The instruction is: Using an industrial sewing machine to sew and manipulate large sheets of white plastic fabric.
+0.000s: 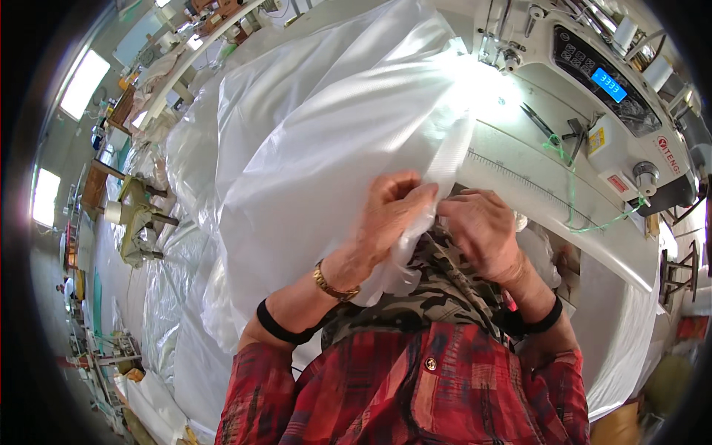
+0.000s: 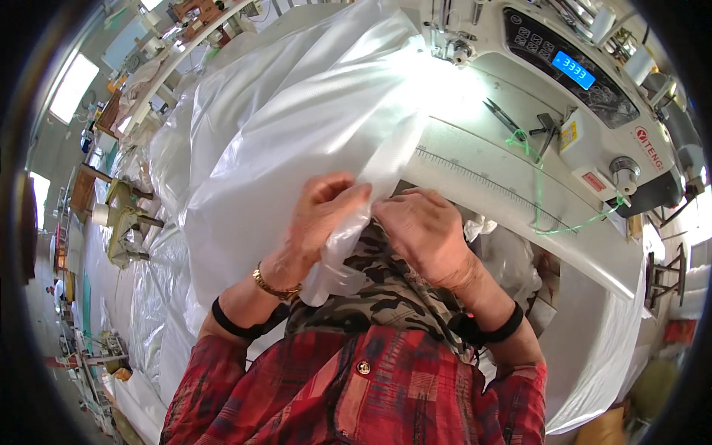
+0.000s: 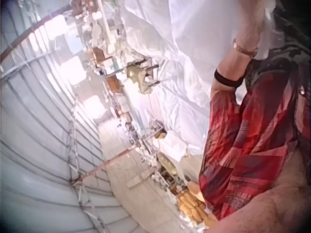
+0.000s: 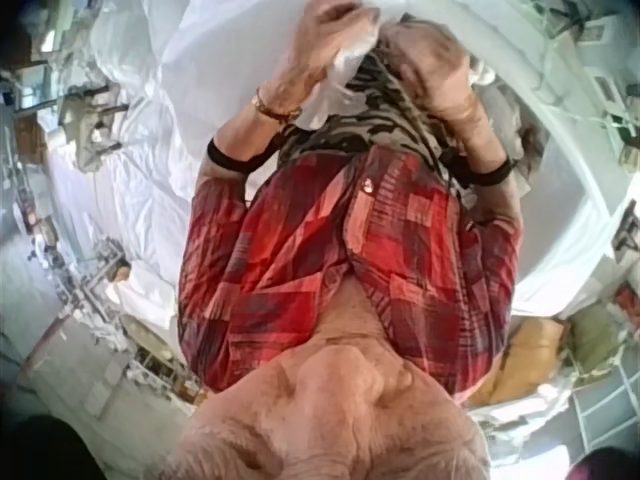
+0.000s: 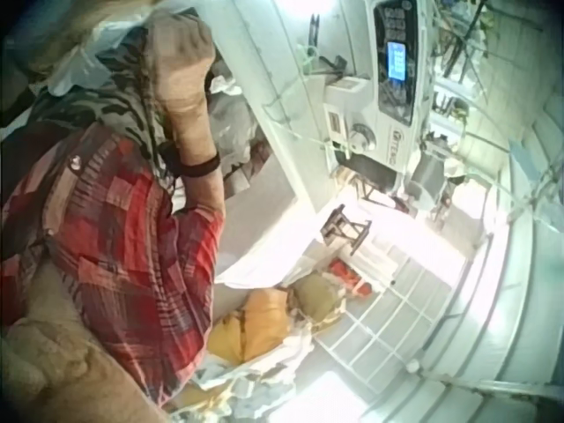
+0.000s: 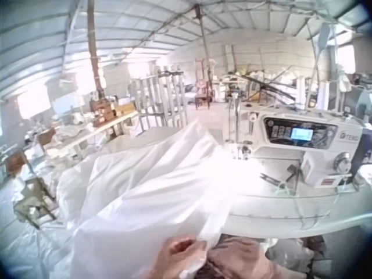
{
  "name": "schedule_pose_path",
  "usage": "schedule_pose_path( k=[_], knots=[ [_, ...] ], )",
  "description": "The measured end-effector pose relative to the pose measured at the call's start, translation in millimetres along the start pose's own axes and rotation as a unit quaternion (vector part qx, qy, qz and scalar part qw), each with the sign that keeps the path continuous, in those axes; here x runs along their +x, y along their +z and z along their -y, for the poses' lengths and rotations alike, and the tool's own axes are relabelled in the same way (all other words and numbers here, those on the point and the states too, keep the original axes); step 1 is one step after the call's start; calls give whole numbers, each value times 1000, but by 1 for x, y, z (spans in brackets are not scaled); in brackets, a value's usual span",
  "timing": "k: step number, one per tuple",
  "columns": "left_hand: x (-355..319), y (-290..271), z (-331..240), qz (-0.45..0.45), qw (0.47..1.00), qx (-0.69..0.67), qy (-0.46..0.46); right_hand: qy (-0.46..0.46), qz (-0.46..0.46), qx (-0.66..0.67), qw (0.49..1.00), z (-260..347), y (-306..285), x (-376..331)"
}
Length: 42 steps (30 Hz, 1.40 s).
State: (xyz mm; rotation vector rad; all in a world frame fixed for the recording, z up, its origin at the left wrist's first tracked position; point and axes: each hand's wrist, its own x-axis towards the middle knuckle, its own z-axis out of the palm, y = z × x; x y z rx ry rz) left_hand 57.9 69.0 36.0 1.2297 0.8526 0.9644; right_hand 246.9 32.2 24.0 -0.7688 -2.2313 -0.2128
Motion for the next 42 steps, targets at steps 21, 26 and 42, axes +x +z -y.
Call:
schedule_pose_path(
  k=[21, 26, 42],
  knots=[
    [5, -22, 41, 94, 817, 538, 183, 87, 258, 214, 938, 11, 117, -24],
    [-2, -23, 84, -34, 896, 397, 198, 96, 470, 152, 864, -19, 28, 16],
    [1, -36, 63, 65, 976, -6, -206, -97, 235, 84, 964, -70, 25, 14]
  ],
)
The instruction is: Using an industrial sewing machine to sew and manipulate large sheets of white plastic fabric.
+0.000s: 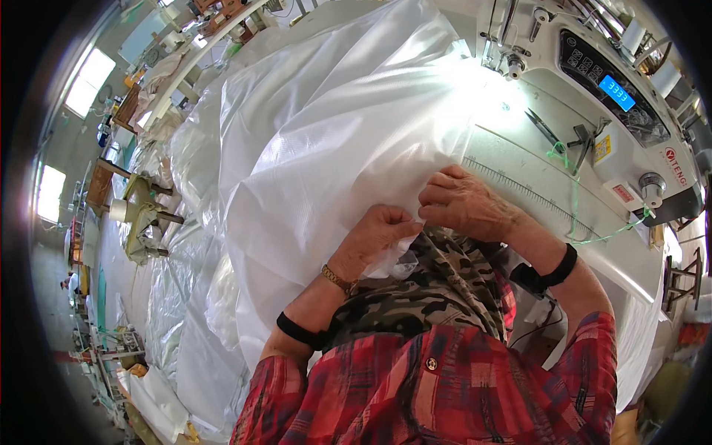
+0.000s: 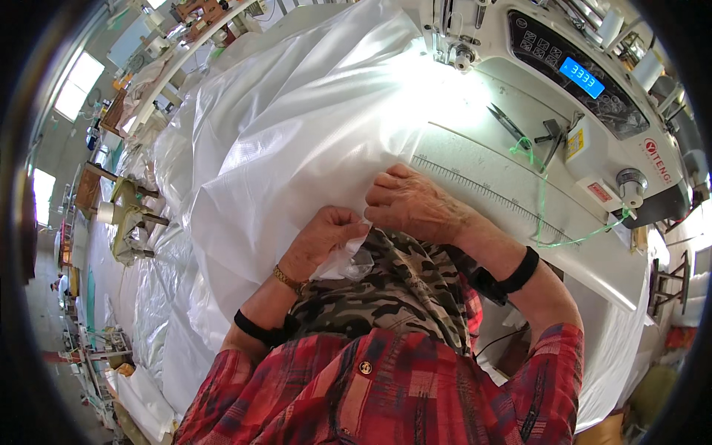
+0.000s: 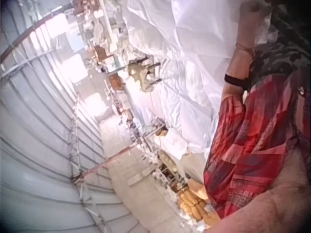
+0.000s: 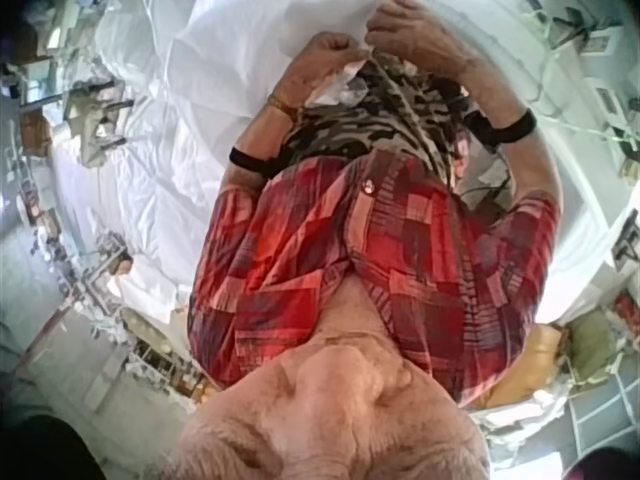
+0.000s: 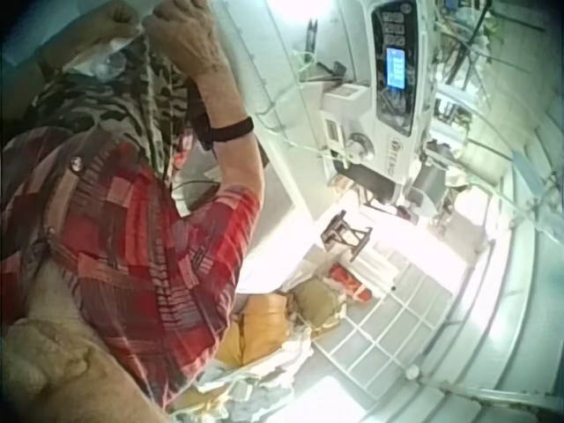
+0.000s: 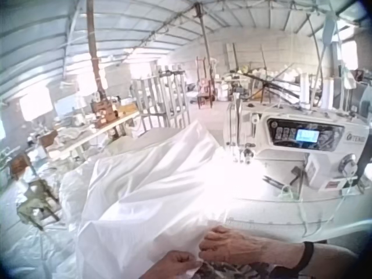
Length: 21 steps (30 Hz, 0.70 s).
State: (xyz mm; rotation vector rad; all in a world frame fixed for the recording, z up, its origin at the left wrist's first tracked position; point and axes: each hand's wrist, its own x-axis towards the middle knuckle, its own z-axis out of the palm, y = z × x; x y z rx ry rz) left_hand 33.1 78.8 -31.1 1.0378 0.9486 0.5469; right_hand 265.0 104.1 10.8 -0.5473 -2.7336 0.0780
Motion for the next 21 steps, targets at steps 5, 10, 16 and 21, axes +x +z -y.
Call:
schedule_pose_path(
  k=[5, 10, 16, 21],
  knots=[
    [-15, 30, -9, -120, 931, 280, 201, -5, -13, -11, 1000, 1, 6, 0],
    [-20, 45, -7, -231, 717, 536, 382, 9, -26, -16, 999, 8, 3, 4],
    [-23, 51, -4, -271, 690, 546, 390, 19, -46, -26, 998, 9, 5, 5],
    [-30, 51, -6, -261, 780, 457, 339, 38, -48, 32, 998, -2, -8, 8]
  ],
)
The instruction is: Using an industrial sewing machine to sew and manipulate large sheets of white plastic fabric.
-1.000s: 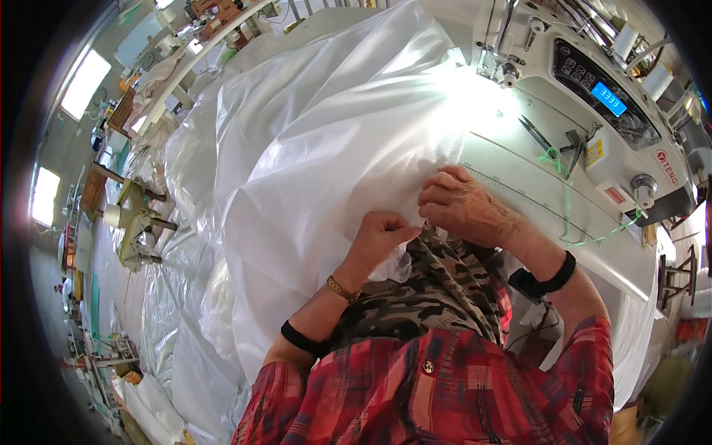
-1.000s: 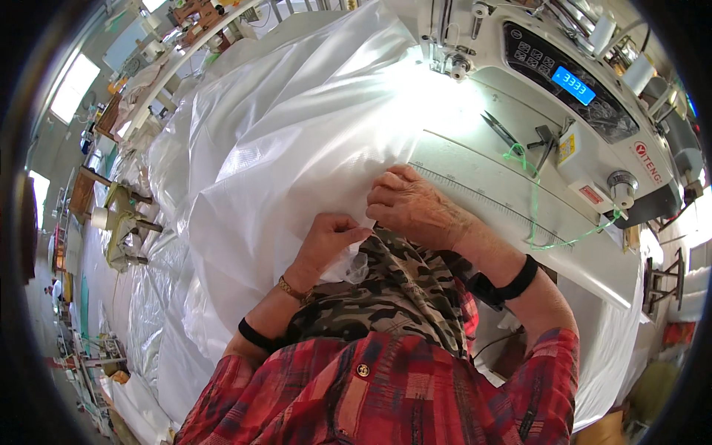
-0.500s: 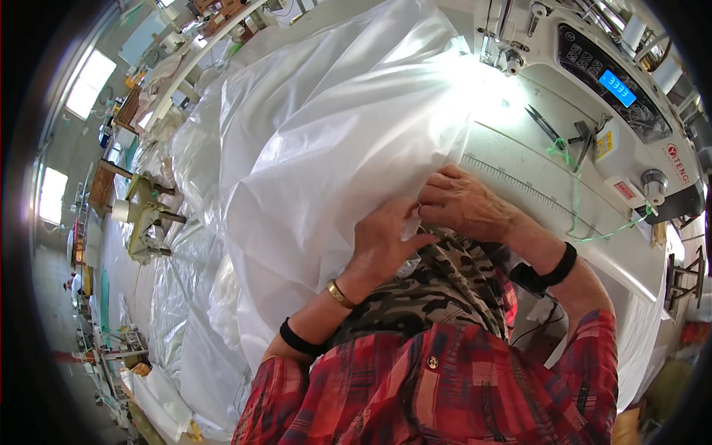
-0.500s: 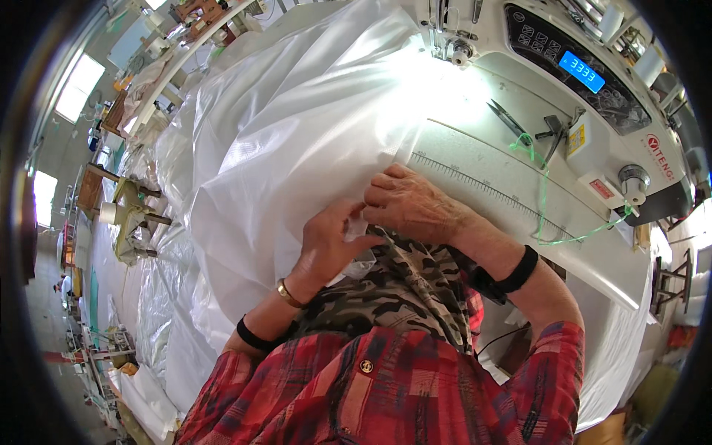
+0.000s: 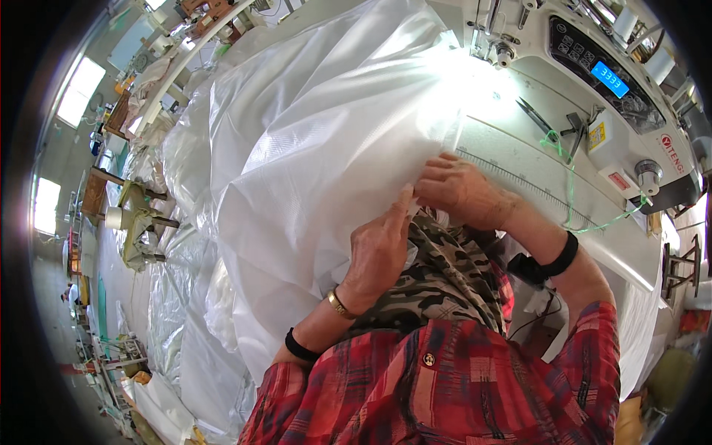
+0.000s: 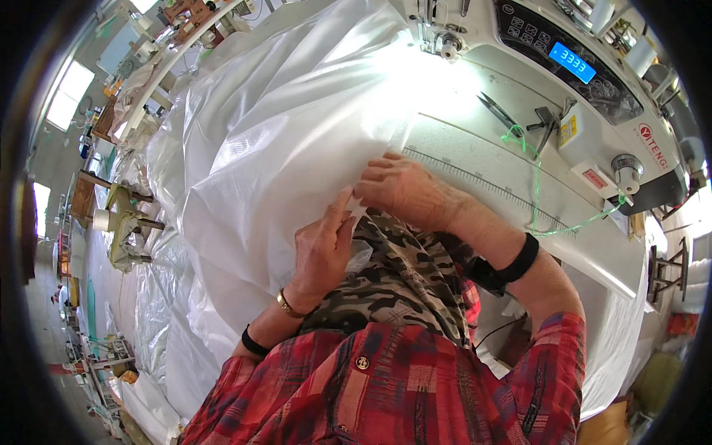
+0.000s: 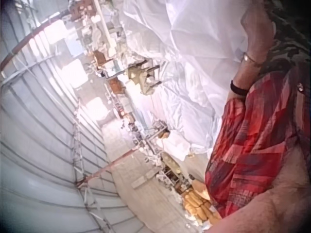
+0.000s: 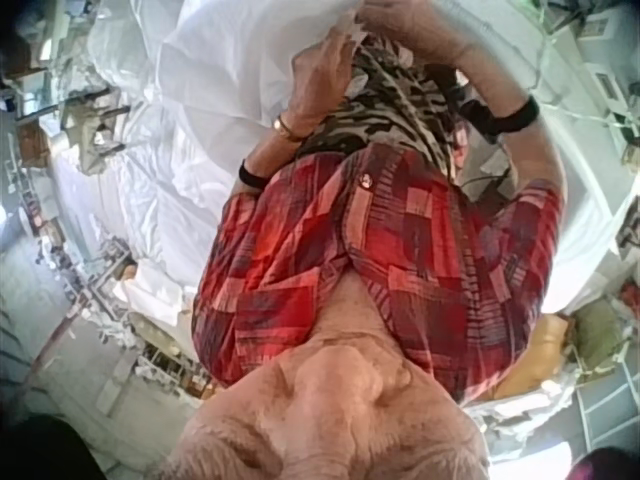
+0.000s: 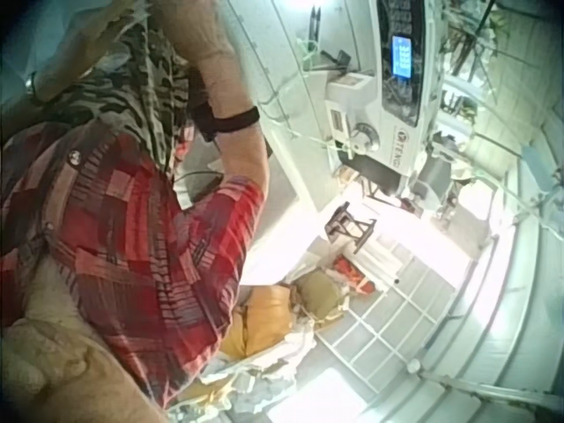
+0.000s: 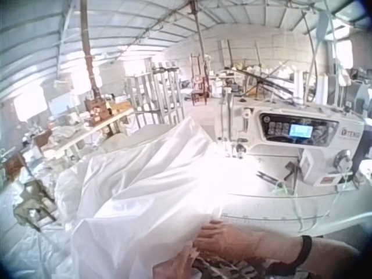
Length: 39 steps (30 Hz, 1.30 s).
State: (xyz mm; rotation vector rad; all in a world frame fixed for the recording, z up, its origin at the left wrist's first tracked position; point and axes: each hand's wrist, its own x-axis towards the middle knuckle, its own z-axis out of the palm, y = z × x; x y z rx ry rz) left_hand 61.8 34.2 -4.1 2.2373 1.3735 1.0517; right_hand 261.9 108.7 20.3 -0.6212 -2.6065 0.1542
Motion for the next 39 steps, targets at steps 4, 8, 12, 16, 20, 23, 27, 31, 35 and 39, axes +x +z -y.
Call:
schedule_pose_path(
  k=[4, 8, 12, 16, 20, 23, 27, 31, 35, 39],
  knots=[
    [3, -6, 3, -26, 997, -56, 37, 67, -17, 56, 996, -16, -7, 1],
    [10, -11, -3, -14, 997, -47, 53, 56, -30, 70, 996, -27, -13, 3],
    [20, -11, -4, -2, 998, -14, 58, 72, -11, 41, 996, -40, -22, 2],
    [23, -7, 2, 25, 996, -45, 72, 57, 0, 4, 998, -59, -28, 2],
    [27, -2, 4, 64, 992, -43, 99, 115, -37, -66, 990, -78, -29, -2],
    [32, -4, 7, 98, 988, -8, 120, 178, -47, -109, 977, -77, -31, 3],
    [48, 5, 6, 137, 977, 17, 163, 272, -22, -238, 932, -89, -18, -9],
    [54, 0, 9, 129, 973, 21, 193, 304, -7, -242, 921, -73, -21, -6],
    [71, -1, 12, 119, 969, 39, 213, 299, -46, -209, 930, -72, -18, -13],
    [94, 1, 11, 166, 954, 139, 209, 347, 30, -193, 917, -67, -24, -10]
  ],
)
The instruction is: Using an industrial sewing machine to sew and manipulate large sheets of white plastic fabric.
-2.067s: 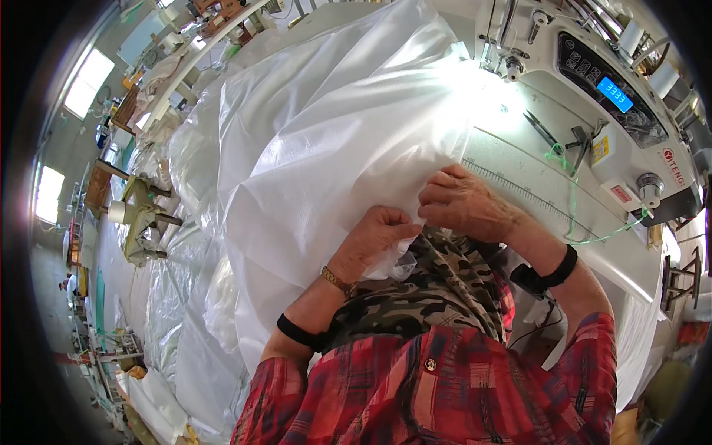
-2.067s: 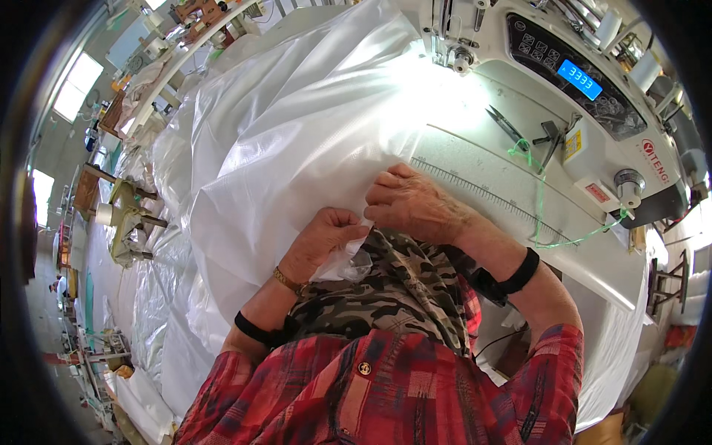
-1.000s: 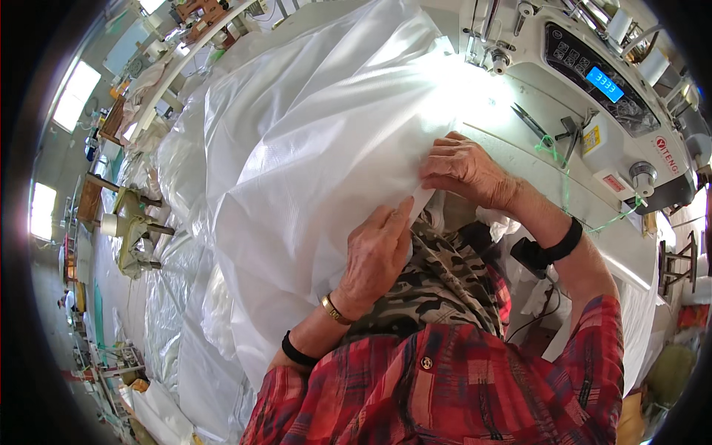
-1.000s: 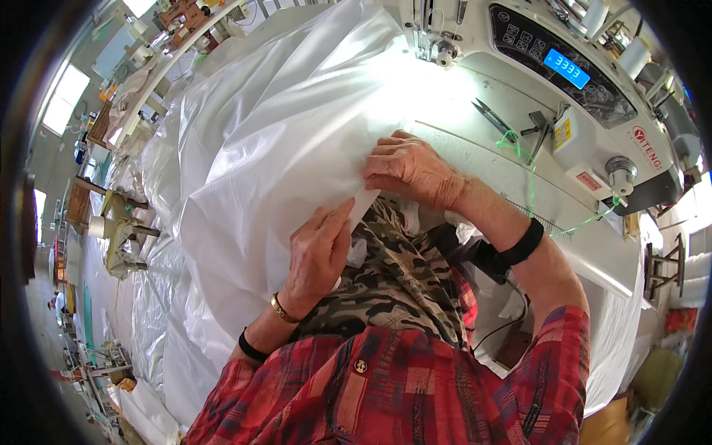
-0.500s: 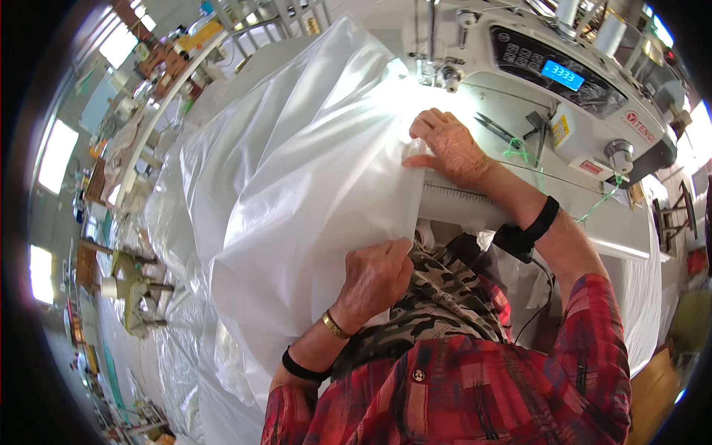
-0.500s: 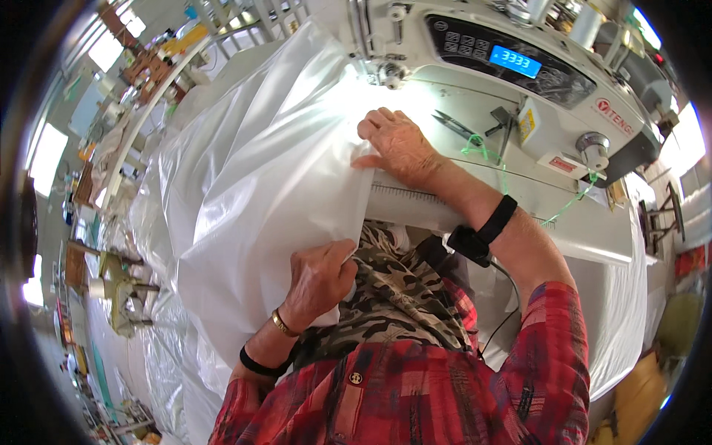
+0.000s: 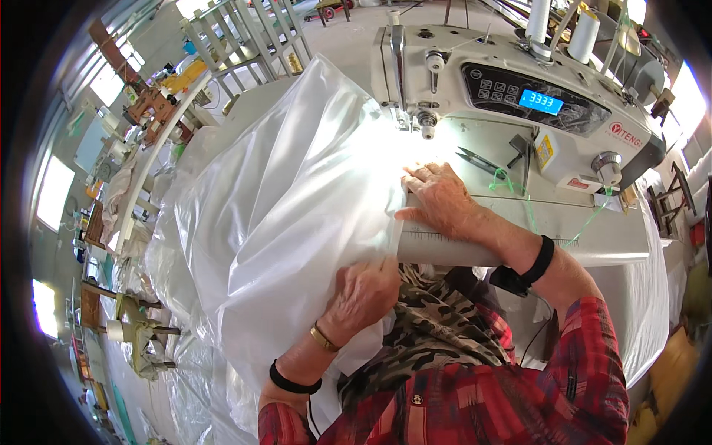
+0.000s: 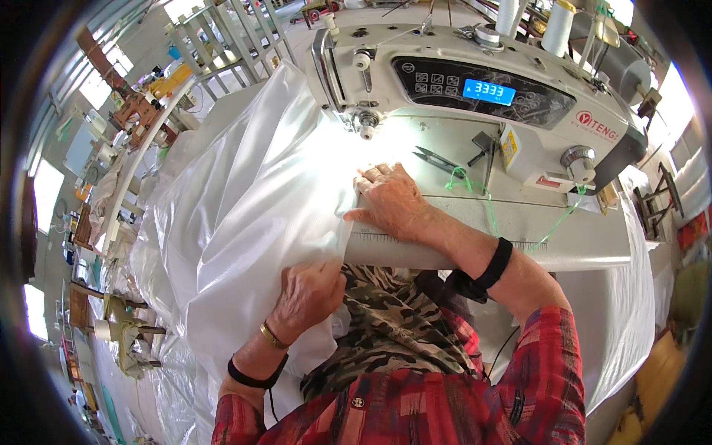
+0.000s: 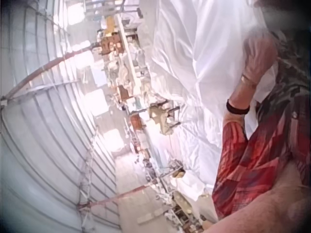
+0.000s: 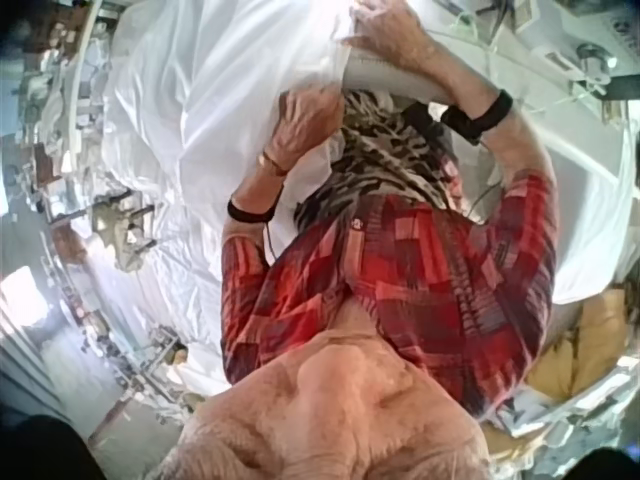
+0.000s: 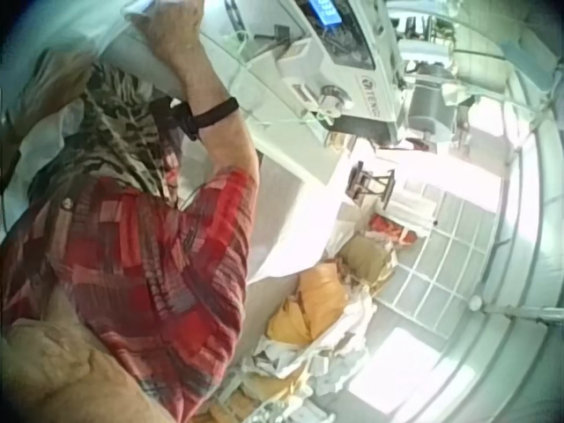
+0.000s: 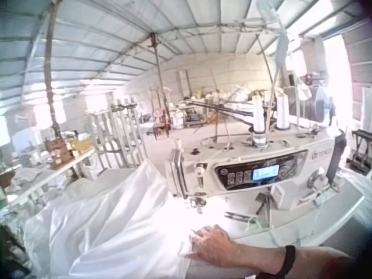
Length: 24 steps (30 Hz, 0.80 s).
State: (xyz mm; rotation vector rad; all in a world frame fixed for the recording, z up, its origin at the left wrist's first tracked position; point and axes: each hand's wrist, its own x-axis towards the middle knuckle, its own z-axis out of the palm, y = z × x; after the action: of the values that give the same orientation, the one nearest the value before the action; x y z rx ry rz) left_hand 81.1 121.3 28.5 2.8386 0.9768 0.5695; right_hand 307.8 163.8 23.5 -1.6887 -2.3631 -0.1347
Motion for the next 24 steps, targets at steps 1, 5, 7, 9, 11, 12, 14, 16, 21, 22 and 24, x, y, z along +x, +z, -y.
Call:
schedule_pose_path(
  k=[1, 5, 7, 9, 11, 12, 14, 16, 21, 22, 24],
  knots=[
    [7, 0, 4, 16, 1000, 10, 9, 9, -6, 10, 1000, -2, 3, -1],
    [29, -1, 11, 54, 997, 47, 5, 22, 1, 44, 999, -2, 3, -1],
    [35, 7, 20, -44, 989, 106, 92, 27, 3, 50, 998, -4, 3, 0],
    [45, 14, 28, -61, 987, 101, 110, 33, 5, 55, 998, -6, 4, 2],
    [55, 22, 35, -76, 984, 96, 129, 46, 6, 53, 998, -9, 6, 3],
    [61, 26, 37, -118, 975, 111, 152, 43, 4, 54, 998, -13, 9, 3],
    [73, 31, 37, -158, 964, 128, 171, 42, -20, 57, 997, -23, 20, 4],
    [87, 33, 35, -117, 976, 126, 137, 36, -16, 47, 998, -32, 24, 3],
    [117, 35, 31, -25, 998, 50, 19, 35, -9, 69, 997, -39, 14, 5],
    [123, 35, 33, -22, 998, 51, 17, 38, -26, 84, 995, -38, 11, 6],
    [134, 34, 36, 52, 997, 15, -48, 41, -42, 104, 993, -39, 11, 7]
  ],
)
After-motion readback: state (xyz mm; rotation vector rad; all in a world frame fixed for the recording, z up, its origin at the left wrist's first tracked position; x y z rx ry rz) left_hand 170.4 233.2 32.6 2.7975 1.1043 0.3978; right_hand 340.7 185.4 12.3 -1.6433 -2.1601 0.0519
